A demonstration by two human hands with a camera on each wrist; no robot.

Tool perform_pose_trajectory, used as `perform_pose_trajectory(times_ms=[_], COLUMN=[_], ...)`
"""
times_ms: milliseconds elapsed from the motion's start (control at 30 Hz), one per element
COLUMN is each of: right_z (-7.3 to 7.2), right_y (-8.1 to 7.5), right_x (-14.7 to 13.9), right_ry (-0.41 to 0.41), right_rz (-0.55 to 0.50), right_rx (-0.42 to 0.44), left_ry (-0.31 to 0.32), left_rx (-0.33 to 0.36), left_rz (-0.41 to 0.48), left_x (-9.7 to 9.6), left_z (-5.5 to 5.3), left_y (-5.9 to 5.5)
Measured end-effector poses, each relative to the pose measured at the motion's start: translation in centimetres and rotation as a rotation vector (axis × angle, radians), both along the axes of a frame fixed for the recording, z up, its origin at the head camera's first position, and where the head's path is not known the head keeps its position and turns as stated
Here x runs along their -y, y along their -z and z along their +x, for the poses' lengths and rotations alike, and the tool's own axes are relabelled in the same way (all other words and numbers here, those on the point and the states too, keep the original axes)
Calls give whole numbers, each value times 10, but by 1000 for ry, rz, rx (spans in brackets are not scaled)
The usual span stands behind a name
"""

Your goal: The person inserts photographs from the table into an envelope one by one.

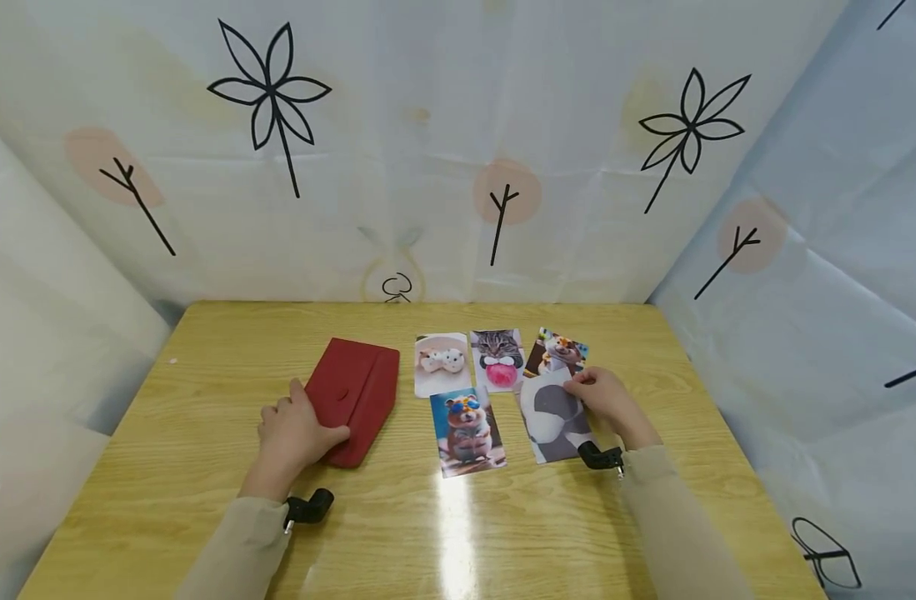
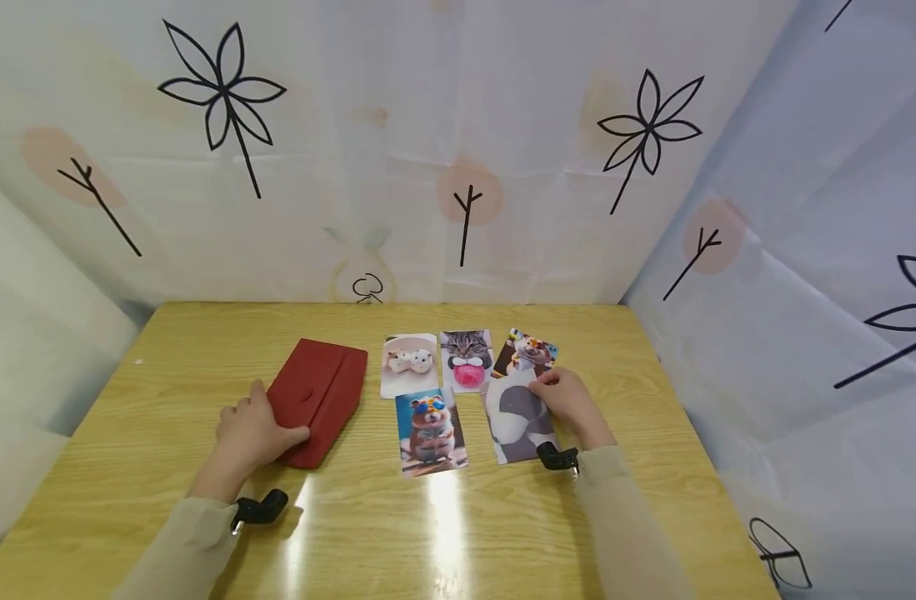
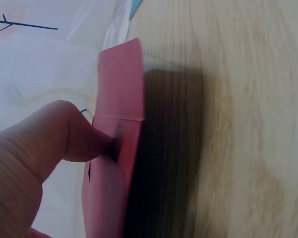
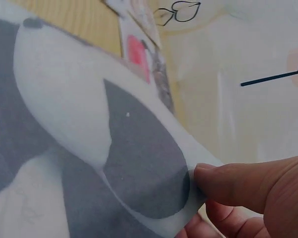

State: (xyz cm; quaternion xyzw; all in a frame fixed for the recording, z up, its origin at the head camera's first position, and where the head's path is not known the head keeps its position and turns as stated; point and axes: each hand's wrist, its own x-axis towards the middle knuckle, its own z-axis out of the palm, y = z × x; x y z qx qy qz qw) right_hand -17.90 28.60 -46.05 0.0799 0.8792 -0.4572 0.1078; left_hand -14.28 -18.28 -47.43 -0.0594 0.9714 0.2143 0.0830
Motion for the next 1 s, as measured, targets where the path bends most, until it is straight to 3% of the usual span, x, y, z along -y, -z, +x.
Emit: perform_pose_trajectory(times_ms=[267, 500, 700, 833, 1000], right_z=[-3, -9, -12, -12, -11], right_y=[-22, -19, -15, -16, -15], right_x=[0, 18, 47, 69, 96], right_ry=[-2, 22, 24, 22, -3], right_rz=[-68, -170, -230, -291, -287], right_rx=[-25, -144, -259, -291, -318], left_ry=[-13, -3, -2, 8, 16], left_rx=[-138, -236, -262, -263, -258], left_rz=[90, 131, 132, 128, 109], left_x=[-7, -17, -25, -28, -32], left_z=[2, 7, 10, 12, 12], left_y=[-1, 5, 10, 11, 11])
